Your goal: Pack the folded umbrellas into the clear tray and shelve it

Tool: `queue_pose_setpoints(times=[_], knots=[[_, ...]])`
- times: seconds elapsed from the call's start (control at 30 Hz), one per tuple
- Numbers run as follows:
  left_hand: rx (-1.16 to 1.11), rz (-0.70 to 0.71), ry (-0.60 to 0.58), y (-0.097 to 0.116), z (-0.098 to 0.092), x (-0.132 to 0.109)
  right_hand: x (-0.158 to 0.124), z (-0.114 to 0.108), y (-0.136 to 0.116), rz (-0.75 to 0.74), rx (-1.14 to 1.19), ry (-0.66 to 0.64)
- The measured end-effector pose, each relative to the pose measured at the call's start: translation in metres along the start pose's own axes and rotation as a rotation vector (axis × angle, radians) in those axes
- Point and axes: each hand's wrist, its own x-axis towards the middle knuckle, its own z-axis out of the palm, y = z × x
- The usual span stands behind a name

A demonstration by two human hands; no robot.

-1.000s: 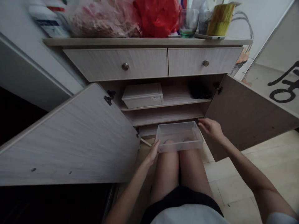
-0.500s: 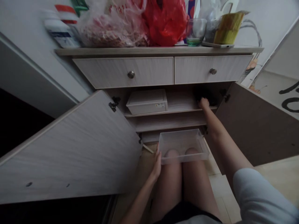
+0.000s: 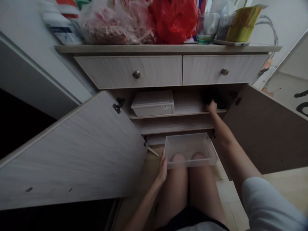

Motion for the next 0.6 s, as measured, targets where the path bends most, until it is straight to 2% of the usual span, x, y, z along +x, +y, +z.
queue_pose_setpoints(times=[0.23,0.33,0.43,0.6], knots=[[-0.01,0.028,0.003,0.0,0.002,0.001,-0.008,-0.03,0.022,0.071,0.242,0.041],[-0.034,0.032,0.02,0.0,0.004,0.002,-0.025,-0.045,0.038,0.05,0.557,0.014],[-0.056,0.025,0.019,0.001,0.005,0.002,-0.052,-0.064,0.057,0.003,0.851,-0.074],[-0.054,0.026,0.015,0.002,0.006,0.002,-0.111,-0.093,0.089,-0.065,0.891,-0.33]])
